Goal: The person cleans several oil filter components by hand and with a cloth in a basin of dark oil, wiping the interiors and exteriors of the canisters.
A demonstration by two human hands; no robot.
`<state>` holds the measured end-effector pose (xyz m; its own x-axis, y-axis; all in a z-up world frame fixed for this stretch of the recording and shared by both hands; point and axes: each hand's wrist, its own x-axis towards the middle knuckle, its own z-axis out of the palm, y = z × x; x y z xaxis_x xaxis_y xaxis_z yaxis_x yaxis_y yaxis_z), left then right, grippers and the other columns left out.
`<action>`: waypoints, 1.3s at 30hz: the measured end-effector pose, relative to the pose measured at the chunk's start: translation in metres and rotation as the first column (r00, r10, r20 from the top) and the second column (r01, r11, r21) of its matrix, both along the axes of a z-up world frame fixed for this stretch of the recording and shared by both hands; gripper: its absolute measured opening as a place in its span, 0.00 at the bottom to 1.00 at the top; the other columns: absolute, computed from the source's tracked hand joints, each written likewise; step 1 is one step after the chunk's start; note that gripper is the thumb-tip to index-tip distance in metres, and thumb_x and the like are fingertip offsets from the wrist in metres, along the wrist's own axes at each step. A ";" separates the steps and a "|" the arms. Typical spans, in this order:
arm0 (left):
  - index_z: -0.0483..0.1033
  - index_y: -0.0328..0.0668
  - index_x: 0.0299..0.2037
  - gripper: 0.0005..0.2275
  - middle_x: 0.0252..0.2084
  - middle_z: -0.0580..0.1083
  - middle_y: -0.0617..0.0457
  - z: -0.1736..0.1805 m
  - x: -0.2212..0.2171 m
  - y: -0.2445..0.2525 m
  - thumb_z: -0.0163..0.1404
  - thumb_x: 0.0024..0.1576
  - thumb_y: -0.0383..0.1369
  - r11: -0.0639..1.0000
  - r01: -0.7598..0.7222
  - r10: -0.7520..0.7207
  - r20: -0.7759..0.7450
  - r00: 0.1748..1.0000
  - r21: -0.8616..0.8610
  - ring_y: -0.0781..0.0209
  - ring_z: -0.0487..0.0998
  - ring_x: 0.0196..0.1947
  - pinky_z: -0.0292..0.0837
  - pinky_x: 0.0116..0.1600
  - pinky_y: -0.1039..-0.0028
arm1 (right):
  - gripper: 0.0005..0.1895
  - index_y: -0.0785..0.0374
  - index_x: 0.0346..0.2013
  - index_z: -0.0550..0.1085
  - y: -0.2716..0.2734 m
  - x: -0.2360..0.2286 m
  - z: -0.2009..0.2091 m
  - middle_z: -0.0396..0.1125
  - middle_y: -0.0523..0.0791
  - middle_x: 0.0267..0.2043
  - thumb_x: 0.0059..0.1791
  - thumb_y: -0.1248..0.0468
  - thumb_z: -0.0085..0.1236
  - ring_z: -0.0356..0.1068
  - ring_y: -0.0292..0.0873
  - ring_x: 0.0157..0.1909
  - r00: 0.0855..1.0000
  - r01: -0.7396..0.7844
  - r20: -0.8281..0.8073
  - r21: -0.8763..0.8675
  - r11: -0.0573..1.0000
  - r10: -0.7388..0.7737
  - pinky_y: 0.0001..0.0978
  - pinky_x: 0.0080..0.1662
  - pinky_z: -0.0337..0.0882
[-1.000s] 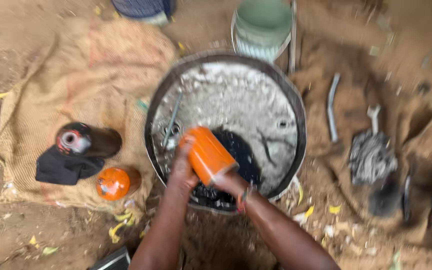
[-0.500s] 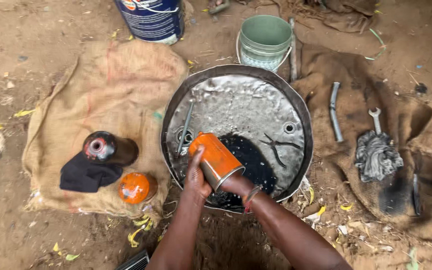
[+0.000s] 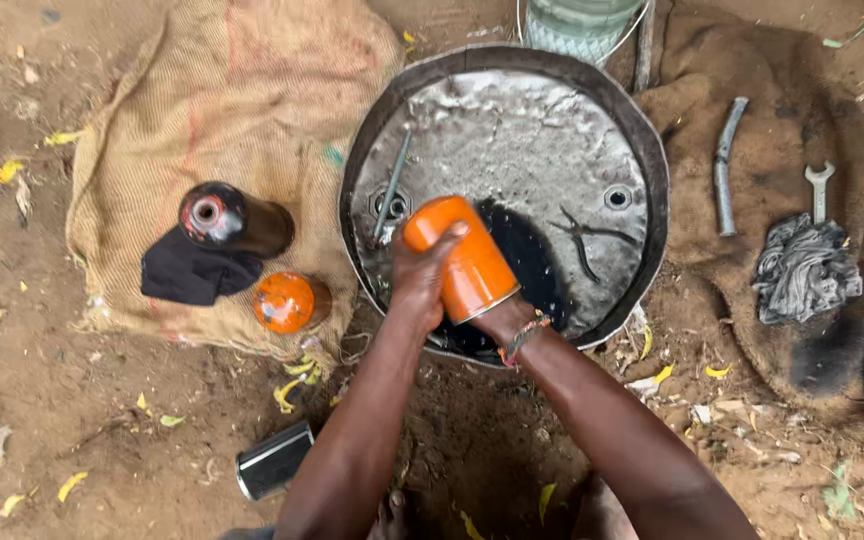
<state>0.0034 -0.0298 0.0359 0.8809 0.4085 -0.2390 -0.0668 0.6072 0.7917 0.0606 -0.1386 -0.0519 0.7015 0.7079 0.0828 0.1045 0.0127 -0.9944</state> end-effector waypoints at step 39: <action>0.74 0.43 0.56 0.30 0.49 0.77 0.43 0.005 0.005 0.006 0.52 0.53 0.57 0.694 0.081 -0.043 0.071 0.997 -0.715 0.45 0.79 0.49 0.80 0.51 0.51 | 0.21 0.67 0.58 0.69 -0.062 0.035 -0.143 0.72 0.54 0.55 0.53 0.60 0.53 0.73 0.50 0.55 0.955 0.177 -0.188 -0.269 0.947 -0.231 0.37 0.57 0.76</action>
